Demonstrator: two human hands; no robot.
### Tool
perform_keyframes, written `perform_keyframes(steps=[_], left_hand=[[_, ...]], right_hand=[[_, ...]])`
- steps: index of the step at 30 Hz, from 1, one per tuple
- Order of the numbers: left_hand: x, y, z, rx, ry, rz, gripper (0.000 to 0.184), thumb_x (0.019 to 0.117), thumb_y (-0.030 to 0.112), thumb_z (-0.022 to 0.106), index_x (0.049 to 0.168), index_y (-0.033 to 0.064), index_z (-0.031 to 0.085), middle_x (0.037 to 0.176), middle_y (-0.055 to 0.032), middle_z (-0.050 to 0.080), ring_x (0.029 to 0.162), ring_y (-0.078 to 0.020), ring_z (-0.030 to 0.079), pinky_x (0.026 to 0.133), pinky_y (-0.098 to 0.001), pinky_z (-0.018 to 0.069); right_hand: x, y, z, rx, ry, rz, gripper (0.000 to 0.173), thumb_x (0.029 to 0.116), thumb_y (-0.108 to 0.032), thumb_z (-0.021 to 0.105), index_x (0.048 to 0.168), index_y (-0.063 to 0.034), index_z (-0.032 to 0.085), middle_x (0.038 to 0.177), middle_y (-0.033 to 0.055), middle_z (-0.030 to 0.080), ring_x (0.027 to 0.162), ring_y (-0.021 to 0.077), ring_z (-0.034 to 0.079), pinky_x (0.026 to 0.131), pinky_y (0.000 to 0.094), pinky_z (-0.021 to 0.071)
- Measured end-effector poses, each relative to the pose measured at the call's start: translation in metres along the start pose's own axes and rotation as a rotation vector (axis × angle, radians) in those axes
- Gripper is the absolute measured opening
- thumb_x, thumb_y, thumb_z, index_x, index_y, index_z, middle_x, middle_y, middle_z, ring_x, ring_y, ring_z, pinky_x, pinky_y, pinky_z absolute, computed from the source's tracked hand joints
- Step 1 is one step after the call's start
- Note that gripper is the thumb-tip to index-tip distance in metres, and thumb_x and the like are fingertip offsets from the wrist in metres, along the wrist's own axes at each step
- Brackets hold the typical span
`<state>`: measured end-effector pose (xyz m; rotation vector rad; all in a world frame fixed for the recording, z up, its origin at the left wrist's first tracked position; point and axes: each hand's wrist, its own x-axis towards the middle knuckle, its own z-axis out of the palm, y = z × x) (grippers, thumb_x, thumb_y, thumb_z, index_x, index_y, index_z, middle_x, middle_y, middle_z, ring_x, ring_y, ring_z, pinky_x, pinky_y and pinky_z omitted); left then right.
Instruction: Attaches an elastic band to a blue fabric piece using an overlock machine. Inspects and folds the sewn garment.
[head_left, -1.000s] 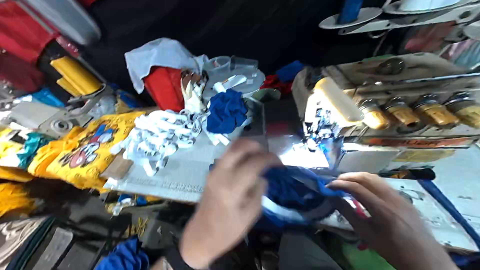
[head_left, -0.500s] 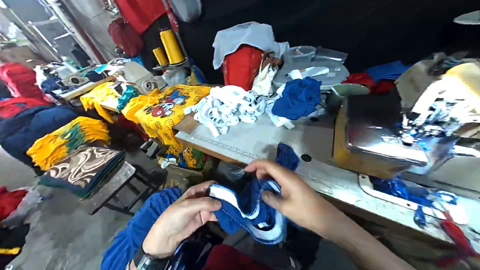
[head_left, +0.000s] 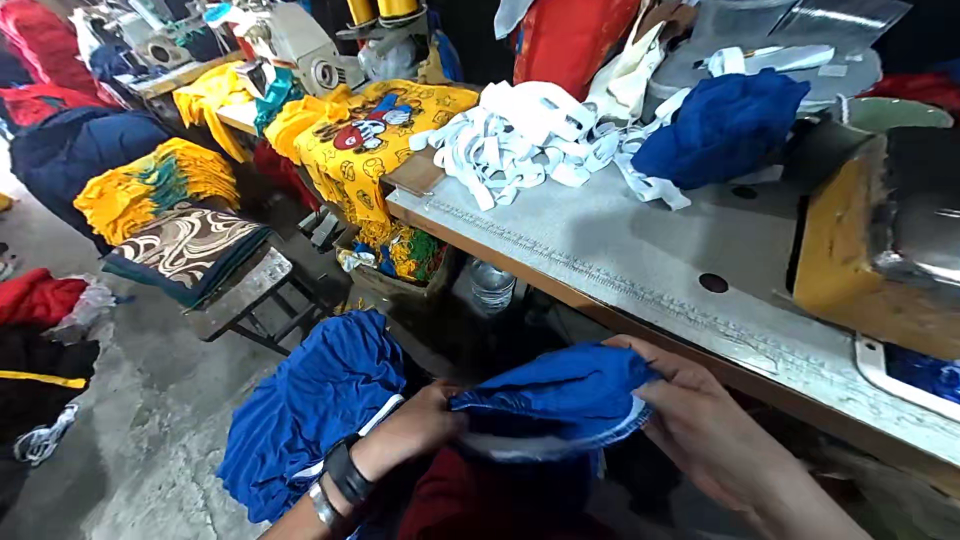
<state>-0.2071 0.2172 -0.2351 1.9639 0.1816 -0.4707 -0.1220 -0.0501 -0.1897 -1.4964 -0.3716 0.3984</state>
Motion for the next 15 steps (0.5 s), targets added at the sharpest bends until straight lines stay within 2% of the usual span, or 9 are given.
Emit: perform_keyframes(steps=[1, 2, 3, 5, 7, 8, 10, 13, 15], left_hand=[[-0.007, 0.007, 0.001, -0.273, -0.022, -0.067, 0.016, 0.0963, 0.015, 0.057, 0.102, 0.0082, 0.071, 0.1, 0.0003, 0.071, 0.095, -0.0083, 0.067, 0.086, -0.0312, 0.0561], [-0.014, 0.019, 0.003, -0.57, -0.054, -0.116, 0.018, 0.0974, 0.012, 0.05, 0.095, 0.012, 0.068, 0.091, 0.0025, 0.073, 0.088, -0.0065, 0.069, 0.081, -0.0287, 0.0581], [-0.018, 0.031, 0.006, -0.788, -0.072, -0.1, 0.021, 0.0966, 0.014, 0.045, 0.09, 0.0155, 0.065, 0.087, 0.0027, 0.072, 0.084, -0.0068, 0.069, 0.078, -0.0287, 0.0582], [-0.014, 0.032, 0.012, -1.106, -0.158, 0.105, 0.012, 0.0901, 0.02, 0.061, 0.09, 0.0173, 0.073, 0.091, -0.0008, 0.075, 0.088, -0.0099, 0.072, 0.08, -0.0296, 0.0598], [0.001, 0.021, 0.016, -1.248, -0.292, 0.28, 0.015, 0.0931, 0.023, 0.068, 0.103, 0.0152, 0.077, 0.103, -0.0047, 0.076, 0.099, -0.013, 0.073, 0.091, -0.0328, 0.0584], [0.005, 0.022, 0.019, -1.242, -0.285, 0.291, 0.017, 0.0925, 0.025, 0.068, 0.105, 0.0159, 0.075, 0.105, -0.0047, 0.076, 0.101, -0.0136, 0.072, 0.092, -0.0341, 0.0581], [0.009, 0.024, 0.024, -1.114, -0.164, 0.222, 0.024, 0.0877, 0.023, 0.072, 0.11, 0.0149, 0.072, 0.104, -0.0038, 0.076, 0.098, -0.0138, 0.072, 0.089, -0.0349, 0.0594], [0.026, 0.014, 0.025, -0.523, 0.054, 0.048, 0.044, 0.0823, 0.004, 0.077, 0.123, 0.0033, 0.061, 0.105, -0.0077, 0.073, 0.098, -0.0148, 0.071, 0.09, -0.0352, 0.0592], [0.033, 0.002, 0.03, -0.188, 0.024, -0.05, 0.042, 0.0911, 0.012, 0.072, 0.13, 0.0018, 0.06, 0.11, -0.0105, 0.071, 0.102, -0.0168, 0.069, 0.094, -0.0401, 0.0552]], right_hand=[[0.001, 0.012, -0.004, -0.191, -0.03, -0.049, 0.033, 0.0804, -0.003, 0.06, 0.109, -0.0169, 0.071, 0.095, -0.0061, 0.072, 0.085, 0.0019, 0.068, 0.074, 0.0222, 0.0583], [0.002, 0.025, -0.009, -0.427, -0.069, -0.096, 0.038, 0.0783, -0.004, 0.066, 0.115, -0.0133, 0.067, 0.099, -0.0022, 0.071, 0.089, 0.0068, 0.068, 0.078, 0.0275, 0.059], [0.001, 0.035, -0.012, -0.628, -0.123, -0.088, 0.045, 0.0785, -0.002, 0.071, 0.123, -0.0062, 0.065, 0.103, 0.0086, 0.071, 0.09, 0.0196, 0.068, 0.08, 0.0409, 0.0583], [-0.004, 0.05, -0.014, -0.888, -0.273, 0.121, 0.049, 0.0853, -0.002, 0.072, 0.133, 0.0023, 0.06, 0.116, 0.0266, 0.069, 0.107, 0.0442, 0.068, 0.093, 0.0649, 0.0526], [-0.001, 0.057, -0.014, -0.922, -0.376, 0.412, 0.038, 0.0934, -0.01, 0.069, 0.128, 0.0058, 0.063, 0.12, 0.0286, 0.066, 0.115, 0.0449, 0.064, 0.101, 0.0628, 0.0473], [-0.001, 0.061, -0.018, -0.821, -0.359, 0.478, 0.033, 0.0949, -0.012, 0.068, 0.123, 0.0057, 0.065, 0.117, 0.0243, 0.068, 0.112, 0.0371, 0.065, 0.1, 0.0551, 0.0498], [-0.01, 0.061, -0.023, -0.298, -0.173, 0.501, 0.023, 0.0935, -0.016, 0.068, 0.112, -0.0023, 0.067, 0.098, 0.0039, 0.073, 0.092, 0.0109, 0.07, 0.086, 0.0295, 0.0586], [-0.021, 0.036, -0.02, 0.558, 0.079, 0.504, 0.013, 0.0912, -0.023, 0.059, 0.096, -0.0142, 0.067, 0.087, 0.003, 0.075, 0.075, 0.0103, 0.073, 0.065, 0.0273, 0.0622], [-0.023, 0.031, -0.019, 0.817, 0.055, 0.353, 0.018, 0.0836, -0.033, 0.072, 0.09, -0.0167, 0.076, 0.087, 0.0039, 0.077, 0.077, 0.0111, 0.075, 0.066, 0.0279, 0.0632]])
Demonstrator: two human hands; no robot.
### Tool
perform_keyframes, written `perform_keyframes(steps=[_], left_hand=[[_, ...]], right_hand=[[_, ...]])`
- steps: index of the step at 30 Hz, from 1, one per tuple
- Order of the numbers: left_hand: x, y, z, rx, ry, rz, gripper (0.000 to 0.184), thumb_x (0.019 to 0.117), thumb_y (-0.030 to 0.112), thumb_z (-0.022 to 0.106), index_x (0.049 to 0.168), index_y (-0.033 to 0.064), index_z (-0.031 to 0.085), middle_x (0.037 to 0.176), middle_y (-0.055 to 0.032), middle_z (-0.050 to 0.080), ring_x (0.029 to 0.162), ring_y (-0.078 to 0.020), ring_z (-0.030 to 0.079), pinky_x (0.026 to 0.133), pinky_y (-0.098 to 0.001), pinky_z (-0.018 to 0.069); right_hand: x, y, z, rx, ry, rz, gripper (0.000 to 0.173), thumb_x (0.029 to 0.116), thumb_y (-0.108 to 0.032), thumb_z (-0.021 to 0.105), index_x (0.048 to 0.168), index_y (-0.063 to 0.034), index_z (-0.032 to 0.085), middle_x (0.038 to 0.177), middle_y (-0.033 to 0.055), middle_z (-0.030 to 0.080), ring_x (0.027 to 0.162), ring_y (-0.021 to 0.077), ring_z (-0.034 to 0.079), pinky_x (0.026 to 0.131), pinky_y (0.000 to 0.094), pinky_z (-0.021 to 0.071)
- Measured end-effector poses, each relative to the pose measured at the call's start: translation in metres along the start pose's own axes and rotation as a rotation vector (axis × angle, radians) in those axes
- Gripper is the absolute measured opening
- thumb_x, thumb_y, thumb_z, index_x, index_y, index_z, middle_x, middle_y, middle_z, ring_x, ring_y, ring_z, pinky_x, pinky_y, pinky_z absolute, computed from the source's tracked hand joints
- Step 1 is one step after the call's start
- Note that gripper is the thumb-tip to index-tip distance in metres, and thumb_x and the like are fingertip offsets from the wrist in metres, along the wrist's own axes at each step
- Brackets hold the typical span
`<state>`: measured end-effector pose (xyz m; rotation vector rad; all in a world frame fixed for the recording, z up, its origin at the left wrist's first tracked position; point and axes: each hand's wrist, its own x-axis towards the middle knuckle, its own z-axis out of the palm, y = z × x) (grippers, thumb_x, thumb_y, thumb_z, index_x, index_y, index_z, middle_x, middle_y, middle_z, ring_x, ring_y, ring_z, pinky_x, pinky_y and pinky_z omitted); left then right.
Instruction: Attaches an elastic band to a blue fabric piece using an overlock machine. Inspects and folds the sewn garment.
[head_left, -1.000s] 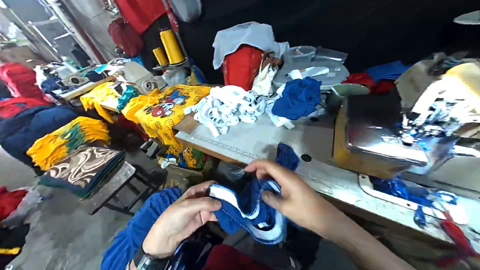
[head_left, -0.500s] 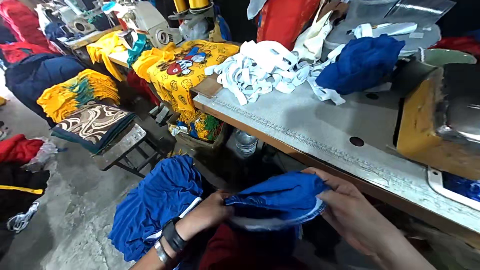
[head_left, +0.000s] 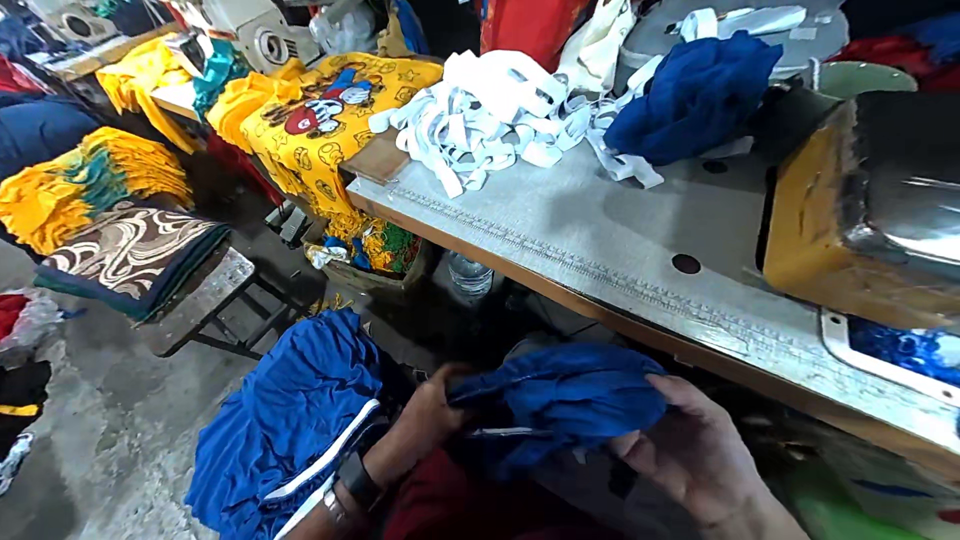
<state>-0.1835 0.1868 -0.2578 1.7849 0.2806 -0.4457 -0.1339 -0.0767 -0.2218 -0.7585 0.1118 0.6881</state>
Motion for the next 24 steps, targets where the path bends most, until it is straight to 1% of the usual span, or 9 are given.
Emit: perform_keyframes(steps=[3, 5, 8, 11, 15, 17, 19, 22, 24], left_hand=[[-0.007, 0.004, 0.009, -0.475, -0.145, -0.105, 0.018, 0.1, 0.014, 0.052, 0.109, 0.0093, 0.067, 0.094, 0.0007, 0.074, 0.089, -0.0082, 0.071, 0.082, -0.03, 0.0601], [-0.014, 0.018, 0.01, -0.859, -0.27, -0.053, 0.022, 0.0992, 0.024, 0.051, 0.105, 0.0128, 0.069, 0.099, -0.0037, 0.075, 0.095, -0.0138, 0.072, 0.084, -0.0344, 0.0608], [-0.016, 0.024, 0.013, -1.078, -0.41, 0.248, 0.033, 0.0889, 0.048, 0.067, 0.103, 0.0203, 0.078, 0.104, -0.0025, 0.076, 0.1, -0.0129, 0.072, 0.087, -0.0338, 0.0601], [-0.015, 0.027, 0.014, -0.968, -0.396, 0.331, 0.029, 0.0861, 0.04, 0.075, 0.11, 0.0242, 0.077, 0.106, 0.0031, 0.077, 0.1, -0.0075, 0.072, 0.089, -0.029, 0.0598], [0.014, 0.011, 0.022, -0.554, -0.041, -0.034, 0.022, 0.0864, -0.005, 0.064, 0.105, 0.006, 0.067, 0.089, -0.0011, 0.074, 0.082, -0.0095, 0.071, 0.077, -0.0301, 0.0608], [0.016, -0.009, 0.034, -0.558, -0.091, -0.028, 0.016, 0.0979, 0.005, 0.053, 0.11, 0.0089, 0.064, 0.09, 0.0031, 0.073, 0.084, -0.0061, 0.07, 0.078, -0.0277, 0.06], [0.011, -0.025, 0.041, -0.677, -0.289, 0.209, 0.018, 0.0922, 0.03, 0.071, 0.109, 0.022, 0.073, 0.102, 0.009, 0.075, 0.096, -0.0021, 0.07, 0.087, -0.0255, 0.0576], [-0.002, -0.011, 0.045, -1.009, -0.262, 0.314, 0.022, 0.0865, 0.039, 0.071, 0.1, 0.0232, 0.078, 0.101, 0.0022, 0.077, 0.096, -0.0082, 0.073, 0.085, -0.0306, 0.0612], [-0.004, -0.04, 0.021, -1.076, -0.293, 0.565, 0.042, 0.1041, 0.049, 0.047, 0.127, 0.0235, 0.071, 0.125, 0.0004, 0.072, 0.118, -0.0123, 0.066, 0.102, -0.0368, 0.0539]], right_hand=[[0.004, 0.011, -0.003, -0.319, -0.038, -0.261, 0.03, 0.0822, -0.033, 0.082, 0.108, -0.0199, 0.073, 0.098, -0.0024, 0.077, 0.09, 0.0069, 0.074, 0.08, 0.0264, 0.0628], [0.012, 0.018, -0.018, -1.032, 0.146, -0.43, 0.048, 0.0796, -0.02, 0.083, 0.123, -0.0124, 0.064, 0.103, -0.002, 0.075, 0.098, 0.0094, 0.073, 0.088, 0.0295, 0.0619], [0.026, 0.024, -0.048, -1.525, 0.232, -0.078, 0.043, 0.0893, -0.008, 0.072, 0.132, -0.0028, 0.064, 0.112, 0.0219, 0.072, 0.107, 0.0381, 0.07, 0.095, 0.0612, 0.053], [0.02, 0.02, -0.048, -1.041, 0.309, 0.19, 0.017, 0.0973, -0.008, 0.056, 0.11, -0.0023, 0.066, 0.089, 0.001, 0.068, 0.081, 0.0067, 0.065, 0.076, 0.0266, 0.055], [-0.012, 0.01, -0.047, -0.001, -0.091, 0.036, 0.021, 0.088, -0.034, 0.07, 0.1, -0.0187, 0.077, 0.093, 0.0002, 0.078, 0.085, 0.0099, 0.075, 0.074, 0.0288, 0.0631], [-0.012, 0.009, -0.041, 0.183, -0.46, -0.019, 0.032, 0.0914, -0.038, 0.069, 0.114, -0.018, 0.078, 0.11, -0.0002, 0.077, 0.103, 0.0096, 0.073, 0.09, 0.0298, 0.0604], [-0.012, 0.011, -0.031, 0.239, -0.609, -0.083, 0.036, 0.0956, -0.038, 0.064, 0.122, -0.0161, 0.075, 0.118, -0.0007, 0.076, 0.11, 0.0079, 0.07, 0.096, 0.0274, 0.0575], [-0.021, -0.008, -0.021, -0.041, -0.483, -0.243, 0.028, 0.0963, -0.036, 0.066, 0.12, -0.0235, 0.075, 0.112, -0.0077, 0.076, 0.103, 0.0009, 0.07, 0.09, 0.0211, 0.0576], [-0.03, -0.02, -0.021, -0.171, -0.287, -0.314, 0.024, 0.0911, -0.04, 0.073, 0.112, -0.0288, 0.077, 0.104, -0.0095, 0.077, 0.095, 0.0004, 0.071, 0.086, 0.0222, 0.0593]])
